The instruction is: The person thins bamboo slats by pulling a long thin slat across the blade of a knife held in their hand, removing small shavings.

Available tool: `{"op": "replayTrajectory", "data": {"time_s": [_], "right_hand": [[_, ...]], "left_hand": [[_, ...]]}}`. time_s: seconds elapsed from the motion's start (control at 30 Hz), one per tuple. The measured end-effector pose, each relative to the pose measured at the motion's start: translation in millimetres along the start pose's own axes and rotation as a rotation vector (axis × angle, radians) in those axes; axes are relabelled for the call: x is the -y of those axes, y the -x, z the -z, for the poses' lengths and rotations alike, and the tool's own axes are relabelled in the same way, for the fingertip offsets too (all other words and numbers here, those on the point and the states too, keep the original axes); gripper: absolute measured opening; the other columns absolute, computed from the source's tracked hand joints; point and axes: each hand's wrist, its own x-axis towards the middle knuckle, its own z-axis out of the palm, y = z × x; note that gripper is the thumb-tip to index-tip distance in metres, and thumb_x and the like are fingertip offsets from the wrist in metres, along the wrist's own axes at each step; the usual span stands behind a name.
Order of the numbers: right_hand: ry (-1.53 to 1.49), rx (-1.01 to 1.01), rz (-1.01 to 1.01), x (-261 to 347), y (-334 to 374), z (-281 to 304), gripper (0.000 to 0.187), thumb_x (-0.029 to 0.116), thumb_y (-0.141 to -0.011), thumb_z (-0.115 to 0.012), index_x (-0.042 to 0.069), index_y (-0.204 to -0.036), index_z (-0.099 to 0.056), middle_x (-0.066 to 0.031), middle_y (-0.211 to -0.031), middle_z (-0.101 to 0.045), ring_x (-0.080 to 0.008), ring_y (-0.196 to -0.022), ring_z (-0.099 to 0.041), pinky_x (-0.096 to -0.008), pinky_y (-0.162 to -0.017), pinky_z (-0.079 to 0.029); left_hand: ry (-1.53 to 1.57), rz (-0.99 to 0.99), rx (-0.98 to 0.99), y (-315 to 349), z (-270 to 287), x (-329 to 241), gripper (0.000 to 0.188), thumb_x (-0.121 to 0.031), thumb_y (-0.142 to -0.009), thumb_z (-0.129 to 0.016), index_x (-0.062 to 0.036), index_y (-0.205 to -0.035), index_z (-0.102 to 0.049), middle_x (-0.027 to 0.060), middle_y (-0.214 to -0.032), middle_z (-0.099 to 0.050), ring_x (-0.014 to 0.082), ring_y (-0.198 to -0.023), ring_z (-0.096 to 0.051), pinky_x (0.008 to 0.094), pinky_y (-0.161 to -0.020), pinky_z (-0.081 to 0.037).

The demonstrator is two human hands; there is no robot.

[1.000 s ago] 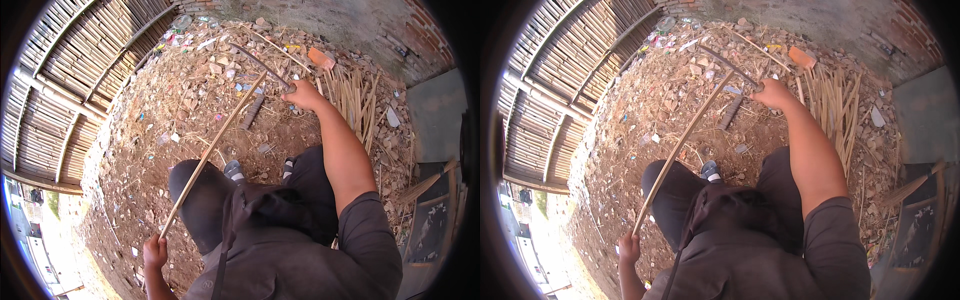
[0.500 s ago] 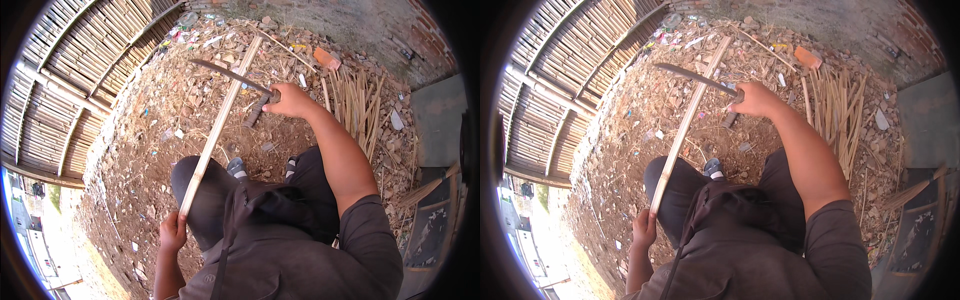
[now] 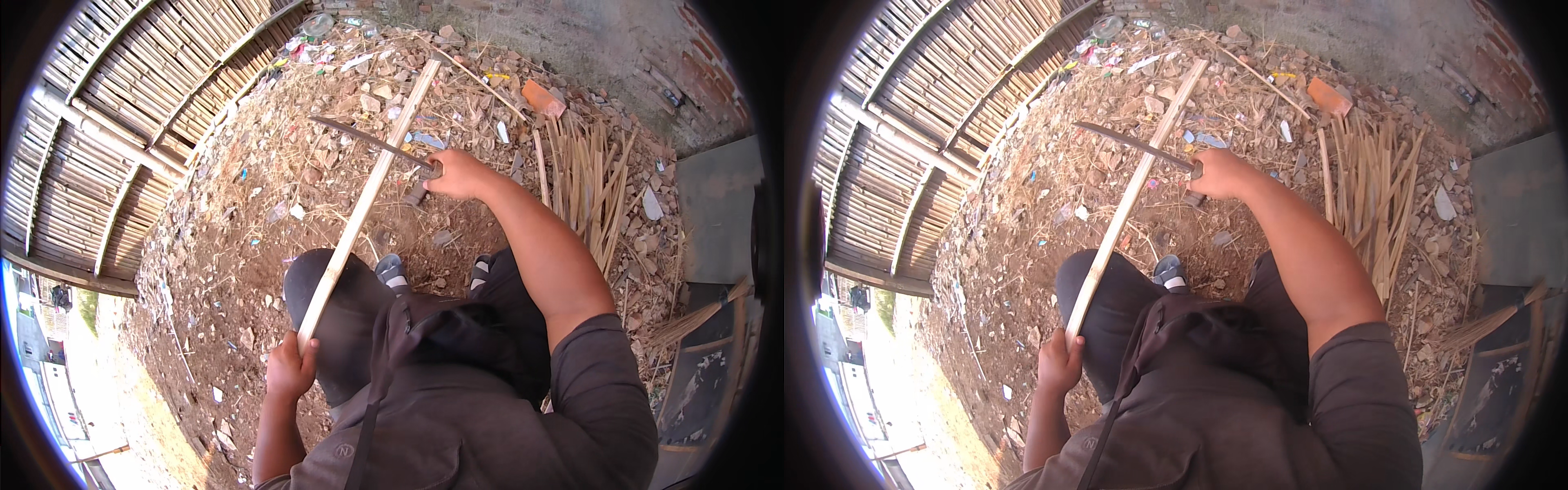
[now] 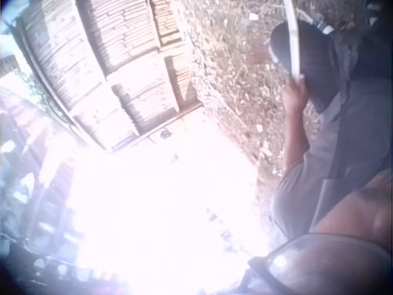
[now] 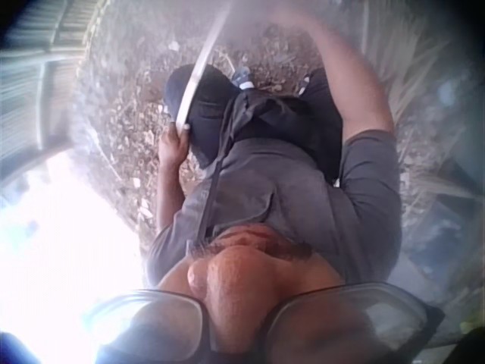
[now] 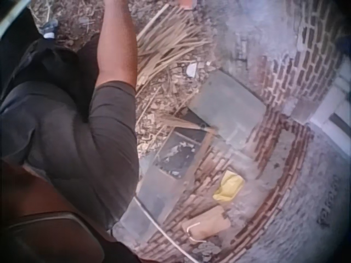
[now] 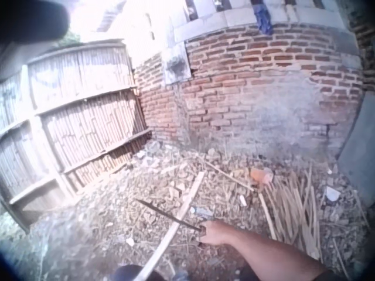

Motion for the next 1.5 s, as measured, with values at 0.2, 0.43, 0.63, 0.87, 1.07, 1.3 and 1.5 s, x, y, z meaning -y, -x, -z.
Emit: {"op": "replayTrajectory", "data": {"time_s": [0.2, 0.43, 0.63, 0.87, 1.07, 1.3, 1.5], "right_hand": [[0.392, 0.338, 0.325, 45, 20, -21, 0.042, 0.026, -0.076, -0.073, 0.002, -0.11, -0.068, -0.0192, -0.097, -0.071, -0.0346, -0.089, -0.07, -0.0441, -0.079, -0.054], [0.0, -0.01, -0.045, -30, -5, -2, 0.049, 0.028, -0.076, -0.075, 0.002, -0.117, -0.067, -0.0208, -0.096, -0.071, -0.0325, -0.094, -0.07, -0.0425, -0.081, -0.054], [0.163, 0.274, 0.326, 19, 18, -27, 0.032, 0.029, -0.08, -0.074, 0.006, -0.101, -0.067, -0.0134, -0.082, -0.068, -0.0301, -0.076, -0.066, -0.0417, -0.07, -0.052], [-0.12, 0.164, -0.067, -33, -12, -6, 0.046, 0.03, -0.078, -0.075, 0.002, -0.113, -0.065, -0.0142, -0.082, -0.068, -0.028, -0.076, -0.066, -0.0411, -0.07, -0.052], [0.169, 0.376, 0.228, 21, 7, -22, 0.047, 0.029, -0.076, -0.073, 0.002, -0.114, -0.065, -0.0188, -0.09, -0.07, -0.0336, -0.086, -0.069, -0.044, -0.076, -0.053], [0.089, 0.14, 0.033, -12, -3, -9, 0.046, 0.035, -0.076, -0.076, 0.002, -0.107, -0.068, -0.0177, -0.088, -0.068, -0.0324, -0.088, -0.067, -0.0423, -0.078, -0.051], [0.068, 0.355, 0.152, 5, -2, -15, 0.048, 0.032, -0.075, -0.078, 0.001, -0.11, -0.067, -0.016, -0.079, -0.067, -0.0305, -0.076, -0.066, -0.0405, -0.074, -0.052]], "left_hand": [[0.021, 0.019, 0.05, 4, 13, -4, 0.038, -0.035, -0.094, -0.063, -0.0006, -0.084, -0.052, 0.025, -0.064, -0.061, 0.0478, -0.063, -0.063, 0.0542, -0.055, -0.048], [0.077, 0.134, 0.27, -10, 42, -15, 0.033, -0.032, -0.093, -0.066, -0.0011, -0.089, -0.056, 0.0233, -0.073, -0.064, 0.0437, -0.074, -0.066, 0.048, -0.066, -0.05], [0.311, 0.114, 0.33, -7, 24, 1, 0.031, -0.031, -0.096, -0.063, -0.0004, -0.091, -0.056, 0.02, -0.076, -0.065, 0.0332, -0.071, -0.064, 0.0425, -0.066, -0.048], [0.235, 0.133, 0.356, -13, 37, -14, 0.03, -0.029, -0.097, -0.061, -0.0004, -0.091, -0.056, 0.019, -0.075, -0.063, 0.0317, -0.07, -0.062, 0.0437, -0.066, -0.047], [0.293, 0.145, 0.411, -10, 34, -3, 0.029, -0.028, -0.098, -0.06, -0.0003, -0.091, -0.056, 0.017, -0.074, -0.061, 0.0274, -0.071, -0.059, 0.0425, -0.066, -0.045], [0.26, 0.158, 0.42, -16, 39, -8, 0.028, -0.027, -0.098, -0.06, -0.0004, -0.091, -0.056, 0.0173, -0.074, -0.061, 0.0279, -0.07, -0.059, 0.0421, -0.066, -0.045], [0.237, 0.114, 0.352, -12, 30, -11, 0.029, -0.028, -0.096, -0.062, -0.0011, -0.088, -0.055, 0.0196, -0.07, -0.062, 0.035, -0.065, -0.064, 0.0451, -0.061, -0.048]]}}
